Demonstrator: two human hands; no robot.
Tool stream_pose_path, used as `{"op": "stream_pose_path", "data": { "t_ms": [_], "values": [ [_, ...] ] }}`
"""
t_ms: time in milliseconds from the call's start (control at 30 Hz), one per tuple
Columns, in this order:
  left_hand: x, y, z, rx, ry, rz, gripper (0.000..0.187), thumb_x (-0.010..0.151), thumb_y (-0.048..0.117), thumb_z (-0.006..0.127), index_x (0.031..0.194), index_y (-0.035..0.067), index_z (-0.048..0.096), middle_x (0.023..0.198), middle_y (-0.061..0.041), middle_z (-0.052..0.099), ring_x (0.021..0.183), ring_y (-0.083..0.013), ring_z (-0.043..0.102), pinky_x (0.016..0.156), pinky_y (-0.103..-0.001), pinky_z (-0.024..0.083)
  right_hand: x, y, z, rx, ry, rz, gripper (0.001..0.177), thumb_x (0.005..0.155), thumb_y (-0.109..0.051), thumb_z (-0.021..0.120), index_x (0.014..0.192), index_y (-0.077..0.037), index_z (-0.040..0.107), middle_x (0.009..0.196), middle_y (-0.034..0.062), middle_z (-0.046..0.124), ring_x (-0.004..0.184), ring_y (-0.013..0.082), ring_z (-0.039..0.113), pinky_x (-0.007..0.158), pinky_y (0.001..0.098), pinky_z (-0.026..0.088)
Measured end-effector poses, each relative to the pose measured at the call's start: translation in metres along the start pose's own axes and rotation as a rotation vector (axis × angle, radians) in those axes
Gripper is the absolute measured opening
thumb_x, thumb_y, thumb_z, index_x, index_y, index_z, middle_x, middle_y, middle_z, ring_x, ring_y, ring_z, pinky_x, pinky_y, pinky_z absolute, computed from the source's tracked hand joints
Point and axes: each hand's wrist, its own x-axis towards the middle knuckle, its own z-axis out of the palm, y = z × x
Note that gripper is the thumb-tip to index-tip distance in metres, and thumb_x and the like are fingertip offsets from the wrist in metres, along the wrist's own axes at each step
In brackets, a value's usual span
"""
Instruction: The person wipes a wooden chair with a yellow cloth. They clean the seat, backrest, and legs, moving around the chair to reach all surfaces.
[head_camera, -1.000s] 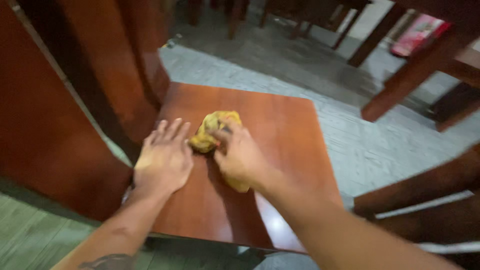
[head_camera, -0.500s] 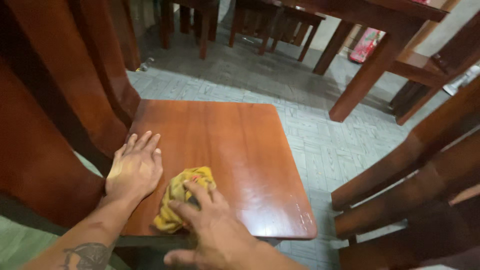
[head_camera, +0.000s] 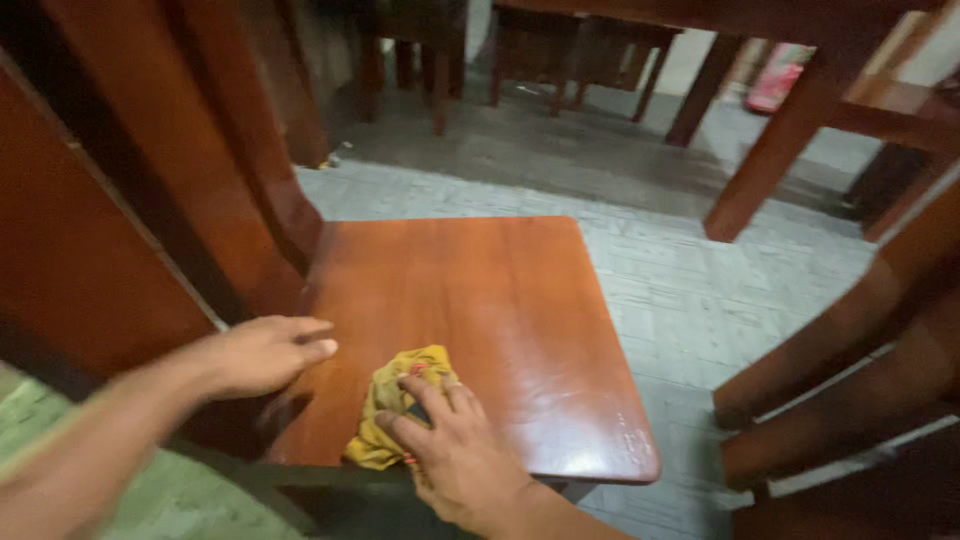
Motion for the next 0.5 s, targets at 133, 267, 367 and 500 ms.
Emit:
{"op": "stream_pose_path", "data": {
  "t_ms": [133, 267, 367, 500],
  "values": [
    [-0.086, 0.033, -0.059, -0.173, 0.013, -0.255, 0.064, 0.096, 0.058, 0.054, 0.15, 0.023, 0.053, 0.153, -0.003, 0.058, 0.143, -0.0215, 0.054, 0.119, -0.036, 0.041, 0.003, 0.0, -0.005, 0.021, -0.081, 0.013, 0.066, 0.077, -0.009, 0.074, 0.14, -0.017, 0.056, 0.15, 0.0201, 0.039, 0.131, 0.0502, 0.04, 0.108, 0.058, 0.035],
    [-0.135, 0.075, -0.1, -0.041, 0.115, -0.26, 0.065, 0.098, 0.06, 0.05, 0.15, 0.022, 0.058, 0.153, -0.006, 0.06, 0.144, -0.0248, 0.053, 0.117, -0.039, 0.041, 0.006, -0.002, -0.007, 0.038, -0.04, -0.005, 0.067, 0.075, -0.009, 0.076, 0.139, -0.017, 0.056, 0.15, 0.0201, 0.039, 0.133, 0.0522, 0.038, 0.108, 0.0595, 0.035],
    [-0.155, 0.094, -0.106, -0.123, 0.616, -0.124, 0.05, 0.102, 0.041, 0.06, 0.144, 0.015, 0.066, 0.114, -0.016, 0.071, 0.102, -0.029, 0.067, 0.085, -0.041, 0.051, 0.003, -0.001, -0.006, 0.051, -0.056, 0.015, 0.068, 0.074, -0.008, 0.076, 0.139, -0.017, 0.056, 0.151, 0.0203, 0.039, 0.133, 0.0537, 0.037, 0.108, 0.0599, 0.035],
    [-0.173, 0.097, -0.092, -0.135, 1.039, 0.074, 0.033, 0.108, 0.017, 0.059, 0.137, 0.008, 0.07, 0.079, -0.013, 0.066, 0.062, -0.0185, 0.059, 0.055, -0.033, 0.048, 0.002, 0.0, -0.006, 0.069, -0.036, -0.002, 0.067, 0.075, -0.008, 0.075, 0.138, -0.018, 0.057, 0.152, 0.0195, 0.041, 0.132, 0.0515, 0.041, 0.108, 0.0582, 0.037]
  ]
}}
